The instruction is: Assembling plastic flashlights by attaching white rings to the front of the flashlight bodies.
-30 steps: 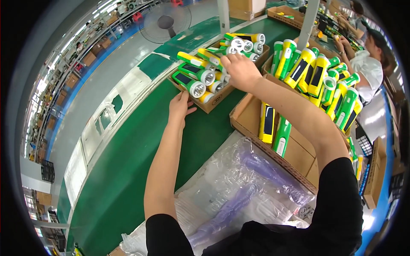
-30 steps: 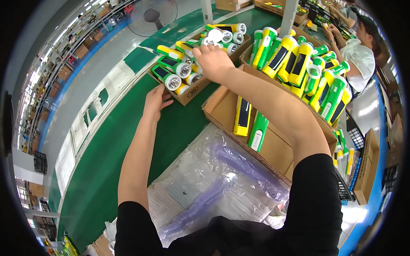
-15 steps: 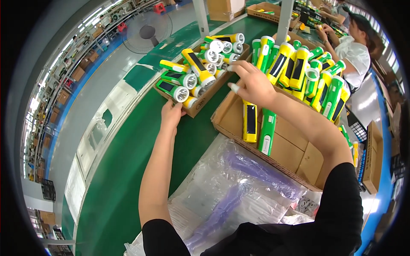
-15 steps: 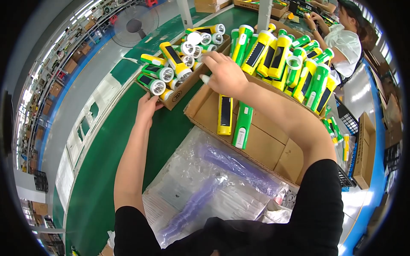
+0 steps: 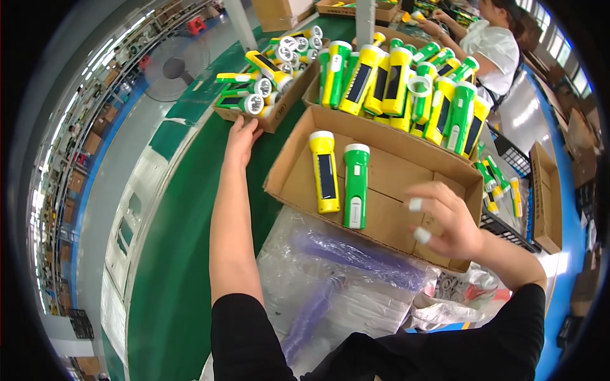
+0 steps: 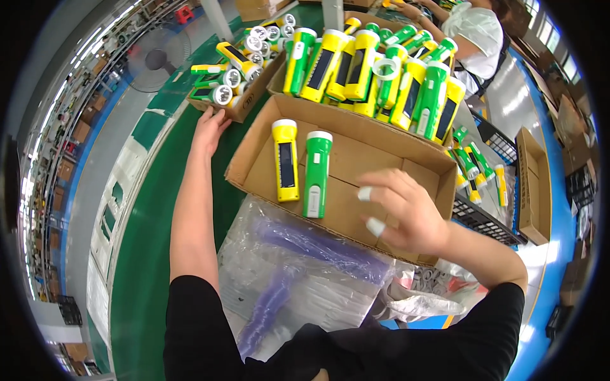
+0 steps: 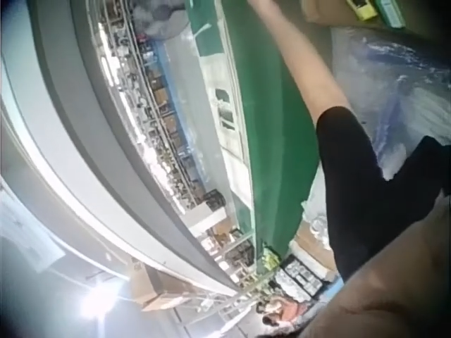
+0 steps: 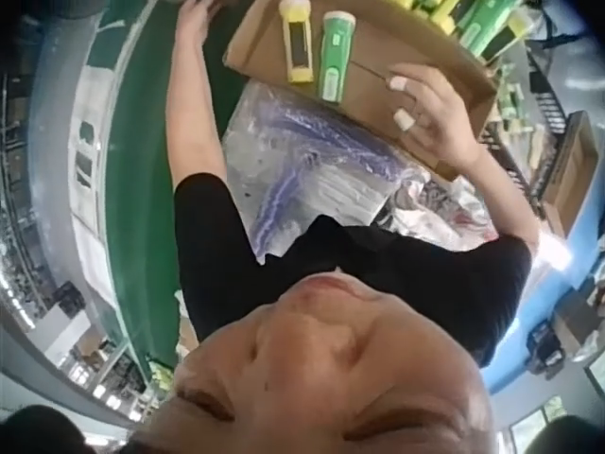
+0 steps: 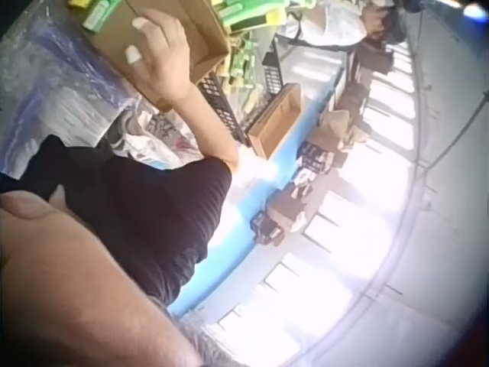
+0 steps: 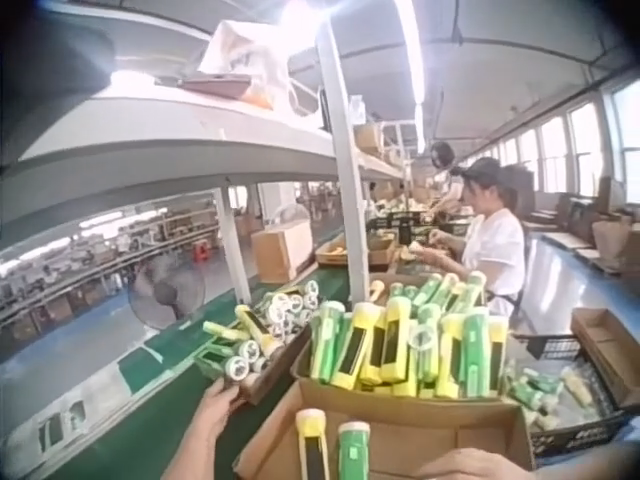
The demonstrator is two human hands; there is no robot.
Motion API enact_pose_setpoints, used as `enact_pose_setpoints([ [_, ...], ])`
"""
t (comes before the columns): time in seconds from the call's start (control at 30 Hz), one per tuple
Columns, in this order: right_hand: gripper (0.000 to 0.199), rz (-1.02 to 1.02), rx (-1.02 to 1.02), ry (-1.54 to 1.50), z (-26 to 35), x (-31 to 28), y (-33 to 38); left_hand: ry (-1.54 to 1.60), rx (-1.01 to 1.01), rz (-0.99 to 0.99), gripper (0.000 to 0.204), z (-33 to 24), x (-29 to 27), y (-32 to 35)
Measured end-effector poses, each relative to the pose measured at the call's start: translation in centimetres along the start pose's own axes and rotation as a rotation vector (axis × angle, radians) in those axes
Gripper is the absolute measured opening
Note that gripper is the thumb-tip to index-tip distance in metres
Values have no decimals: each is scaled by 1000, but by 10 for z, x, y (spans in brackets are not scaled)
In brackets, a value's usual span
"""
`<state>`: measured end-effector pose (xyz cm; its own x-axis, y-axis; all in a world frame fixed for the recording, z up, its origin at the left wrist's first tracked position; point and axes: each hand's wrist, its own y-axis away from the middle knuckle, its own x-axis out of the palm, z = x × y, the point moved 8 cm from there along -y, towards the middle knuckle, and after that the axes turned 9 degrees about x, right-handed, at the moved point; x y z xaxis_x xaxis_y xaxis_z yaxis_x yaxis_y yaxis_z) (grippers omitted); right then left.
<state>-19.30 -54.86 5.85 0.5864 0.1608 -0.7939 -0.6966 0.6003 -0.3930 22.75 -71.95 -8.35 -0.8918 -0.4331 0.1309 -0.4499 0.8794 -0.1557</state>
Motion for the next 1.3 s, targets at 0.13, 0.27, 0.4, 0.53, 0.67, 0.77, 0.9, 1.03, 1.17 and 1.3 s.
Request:
enact_pose_setpoints([
  [0.13,38,45,77,-62,3,4,43,-166,-241,106,57,1,7,8],
  [0.27,39,103,223,36,4,14,68,-356,-143,319,60,-39,41,69],
  [0.4,29,160,276,110,5,26,81,-577,49,445,57,-73,45,133],
  [0.53,25,157,203,113,15,30,86,-1121,910,183,44,-141,71,181],
  [0.67,24,137,174,172,16,30,93,-935,407,467,42,-112,160,208],
  [0.77,23,96,175,176,17,29,92,-1527,368,746,70,-79,212,226],
  [0.9,22,50,166,168,16,25,95,-1474,253,710,75,-53,208,205],
  [1.03,22,76,214,142,12,29,94,-818,61,558,59,-43,169,179],
  [1.17,22,61,228,136,5,30,97,-267,-407,459,44,-14,162,191],
  [1.3,23,37,220,131,6,28,99,-1055,75,571,35,-54,174,182],
])
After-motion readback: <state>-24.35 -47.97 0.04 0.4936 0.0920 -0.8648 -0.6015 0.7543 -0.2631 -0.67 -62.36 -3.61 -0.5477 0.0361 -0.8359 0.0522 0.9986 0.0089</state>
